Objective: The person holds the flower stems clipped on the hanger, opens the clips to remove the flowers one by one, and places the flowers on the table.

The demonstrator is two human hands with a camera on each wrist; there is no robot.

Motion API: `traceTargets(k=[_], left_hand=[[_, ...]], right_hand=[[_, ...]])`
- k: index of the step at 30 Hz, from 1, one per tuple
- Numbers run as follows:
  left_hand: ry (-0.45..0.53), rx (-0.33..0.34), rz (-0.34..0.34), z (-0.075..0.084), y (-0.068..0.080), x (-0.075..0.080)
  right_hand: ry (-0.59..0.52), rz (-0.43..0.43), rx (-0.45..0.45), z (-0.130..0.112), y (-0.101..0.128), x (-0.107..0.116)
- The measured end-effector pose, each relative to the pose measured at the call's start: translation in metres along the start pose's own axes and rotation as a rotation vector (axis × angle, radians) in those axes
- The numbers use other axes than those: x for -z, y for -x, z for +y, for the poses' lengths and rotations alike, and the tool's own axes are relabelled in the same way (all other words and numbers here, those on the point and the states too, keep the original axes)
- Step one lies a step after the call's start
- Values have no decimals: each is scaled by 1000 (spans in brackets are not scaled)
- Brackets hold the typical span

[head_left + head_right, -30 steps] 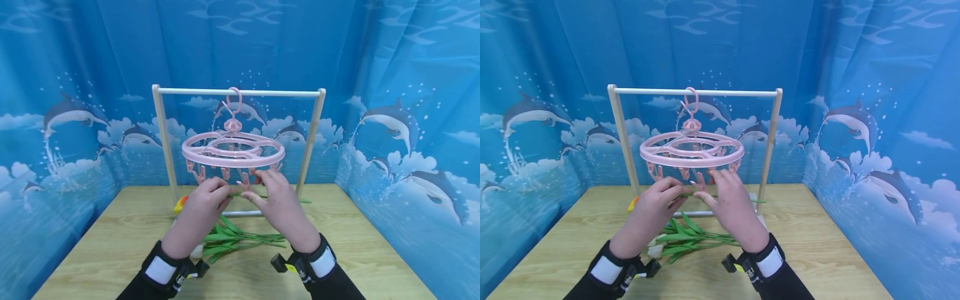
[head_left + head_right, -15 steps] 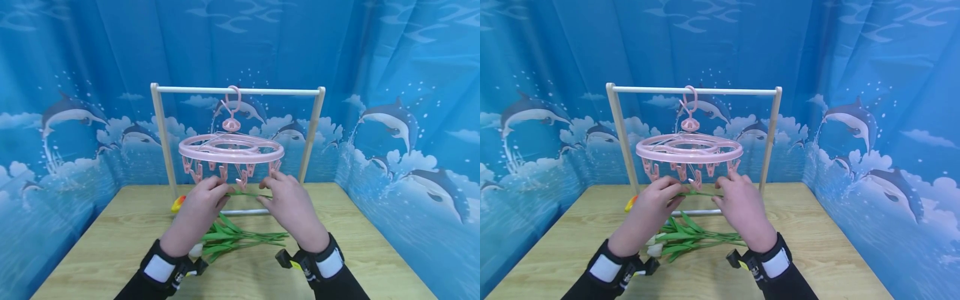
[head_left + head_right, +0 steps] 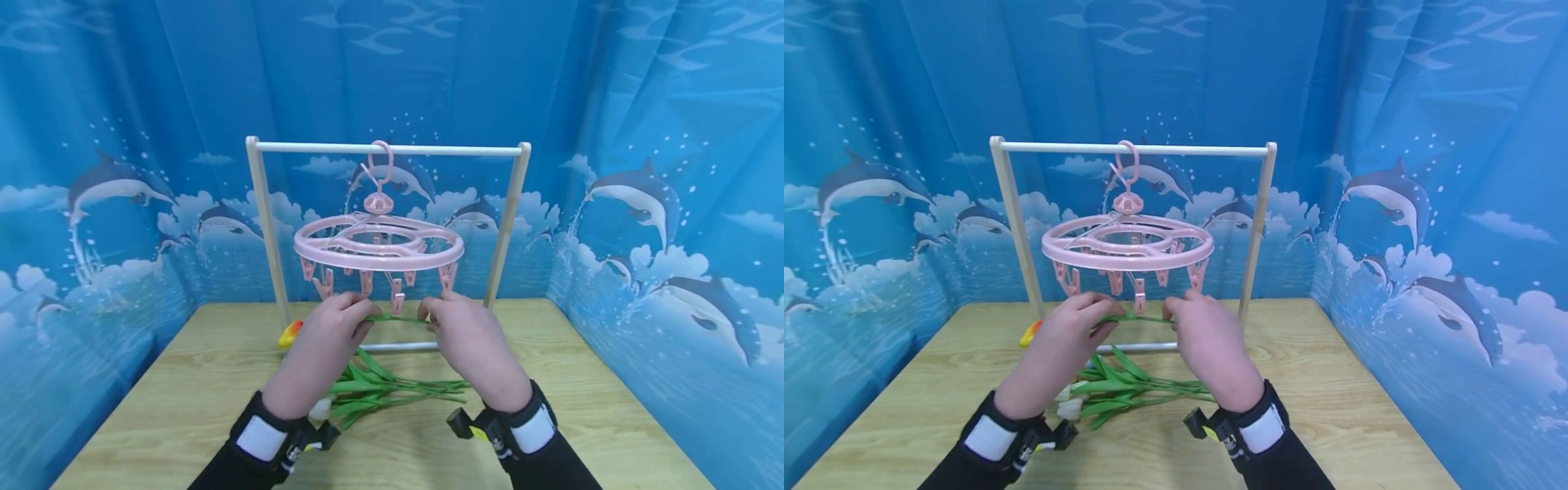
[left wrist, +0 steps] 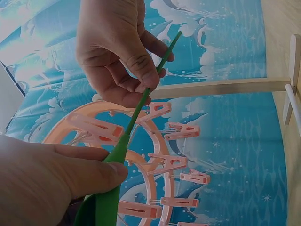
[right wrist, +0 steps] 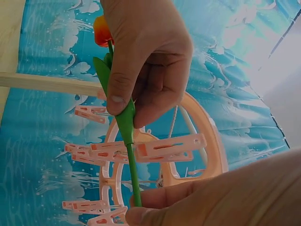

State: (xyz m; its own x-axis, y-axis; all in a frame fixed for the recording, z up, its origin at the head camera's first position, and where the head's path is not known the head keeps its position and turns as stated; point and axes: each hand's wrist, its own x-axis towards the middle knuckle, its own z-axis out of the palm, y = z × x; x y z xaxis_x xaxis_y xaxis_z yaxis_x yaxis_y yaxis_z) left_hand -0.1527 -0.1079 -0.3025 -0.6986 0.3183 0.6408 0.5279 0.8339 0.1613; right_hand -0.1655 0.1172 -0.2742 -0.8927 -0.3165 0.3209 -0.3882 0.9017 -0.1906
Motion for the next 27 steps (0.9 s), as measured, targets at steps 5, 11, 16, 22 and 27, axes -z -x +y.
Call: traceTargets(k=[5,11,16,22,27], left_hand=[[-15,-14,-2,-2,1,-2],[-32,7,-22,-2,1,-3],[-40,15,-38,-1,1,-4],[-46,-2,-43,-3,1,-7],[-50,3,-56,-4,1,-10]], right_hand=[[27,-25,7,-1,-1,-4],[22,-36,34,0,-4,-7],[13,-43,45,2,-5,-10],[17,-41,51,4,-6,-13],[41,-50,56,3,-7,-16]])
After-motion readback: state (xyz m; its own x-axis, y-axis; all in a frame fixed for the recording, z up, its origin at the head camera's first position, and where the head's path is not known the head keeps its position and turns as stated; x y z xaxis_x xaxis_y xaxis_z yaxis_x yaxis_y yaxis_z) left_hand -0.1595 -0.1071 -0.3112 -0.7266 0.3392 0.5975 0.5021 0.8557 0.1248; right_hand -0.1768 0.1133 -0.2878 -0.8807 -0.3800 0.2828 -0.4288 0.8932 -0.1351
